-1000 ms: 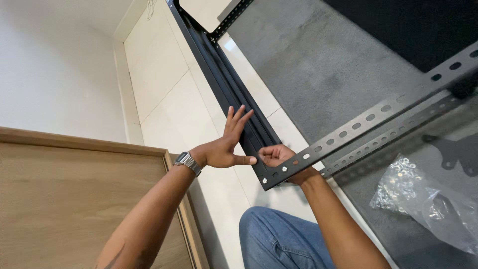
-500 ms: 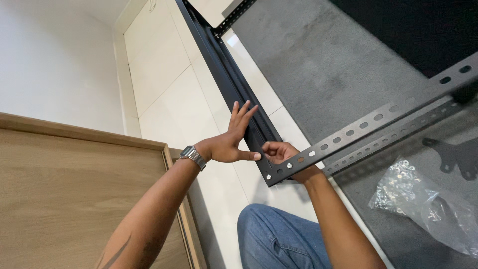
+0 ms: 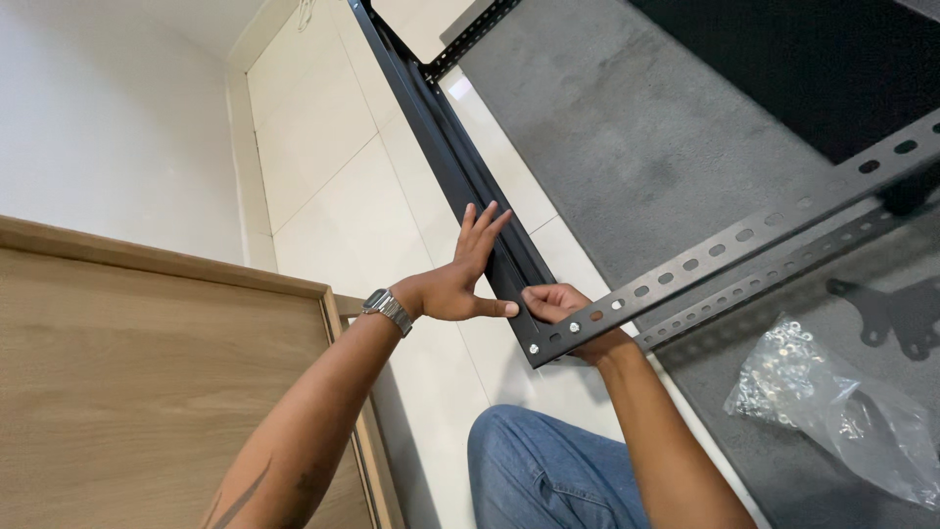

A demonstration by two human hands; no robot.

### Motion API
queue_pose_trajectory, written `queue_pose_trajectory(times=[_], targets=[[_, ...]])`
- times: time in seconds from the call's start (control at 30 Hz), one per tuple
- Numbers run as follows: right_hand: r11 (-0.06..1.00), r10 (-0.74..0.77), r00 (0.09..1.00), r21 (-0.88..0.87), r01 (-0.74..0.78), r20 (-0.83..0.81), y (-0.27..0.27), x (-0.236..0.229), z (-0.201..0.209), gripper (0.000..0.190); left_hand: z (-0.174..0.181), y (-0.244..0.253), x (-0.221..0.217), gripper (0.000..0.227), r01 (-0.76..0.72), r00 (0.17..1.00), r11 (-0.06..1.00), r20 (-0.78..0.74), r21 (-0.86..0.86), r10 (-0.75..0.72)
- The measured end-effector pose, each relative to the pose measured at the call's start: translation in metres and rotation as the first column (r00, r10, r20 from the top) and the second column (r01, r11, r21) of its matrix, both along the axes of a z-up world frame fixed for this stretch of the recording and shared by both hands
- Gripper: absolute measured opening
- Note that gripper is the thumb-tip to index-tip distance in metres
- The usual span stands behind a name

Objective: The person assembles a black metal shelving unit by taking bolts from a small plastic bag and hand-threading them into the pre-drilled holes at the corners of the frame.

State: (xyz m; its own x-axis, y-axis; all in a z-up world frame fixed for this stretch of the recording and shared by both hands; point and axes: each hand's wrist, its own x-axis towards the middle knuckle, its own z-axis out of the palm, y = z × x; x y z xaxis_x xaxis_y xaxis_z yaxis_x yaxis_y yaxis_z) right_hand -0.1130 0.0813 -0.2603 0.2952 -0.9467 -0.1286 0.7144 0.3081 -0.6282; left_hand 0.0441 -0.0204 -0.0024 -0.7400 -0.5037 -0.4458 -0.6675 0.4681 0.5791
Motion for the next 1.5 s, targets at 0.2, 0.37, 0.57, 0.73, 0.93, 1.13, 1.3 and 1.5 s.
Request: queue_pose_trajectory(times=[0.2, 0.37, 0.57, 0.73, 0.93, 1.13, 1.3, 1.5], targets=[[0.999, 0.054, 0.998, 0.002, -0.054, 0.043, 0.002, -0.005, -0.001, 0.026, -0.002, 0.0, 0.001, 0.144, -0.004, 1.0, 1.0, -0.018, 0.005, 0.004], [0.999, 0.044, 0.998, -0.012, -0.043, 0.049, 0.006, -0.015, 0.01, 0.022, -0.002, -0.001, 0.002, 0.142, 0.007, 0.999, 1.0, -0.032, 0.004, -0.007], [0.995, 0.039, 0.999, -0.091, -0.039, 0.002, 0.003, -0.01, -0.001, 0.025, -0.005, -0.001, 0.003, 0.143, 0.005, 0.999, 1.0, -0.042, 0.001, -0.005], [0.998, 0.027, 0.999, -0.063, -0.029, -0.038, 0.006, -0.008, 0.008, 0.028, -0.007, -0.003, 0.004, 0.144, 0.01, 0.999, 1.0, -0.042, 0.004, -0.01], [0.996, 0.036, 0.999, -0.085, -0.036, 0.0, 0.001, -0.008, -0.01, 0.024, -0.009, -0.002, 0.006, 0.145, 0.0, 0.999, 1.0, -0.047, 0.0, 0.0], [0.995, 0.005, 0.999, -0.096, -0.002, 0.031, 0.002, -0.005, -0.012, 0.032, -0.007, -0.002, 0.003, 0.143, 0.006, 0.999, 1.0, -0.04, 0.008, -0.006], [0.988, 0.056, 0.994, -0.15, -0.042, 0.09, 0.005, -0.016, 0.019, 0.045, -0.006, -0.002, 0.004, 0.143, 0.009, 0.999, 1.0, -0.051, 0.017, -0.008], [0.986, -0.031, 0.999, -0.166, 0.034, 0.019, -0.009, 0.0, -0.034, 0.018, -0.006, -0.001, 0.004, 0.143, 0.005, 0.999, 1.0, -0.049, -0.004, -0.005]])
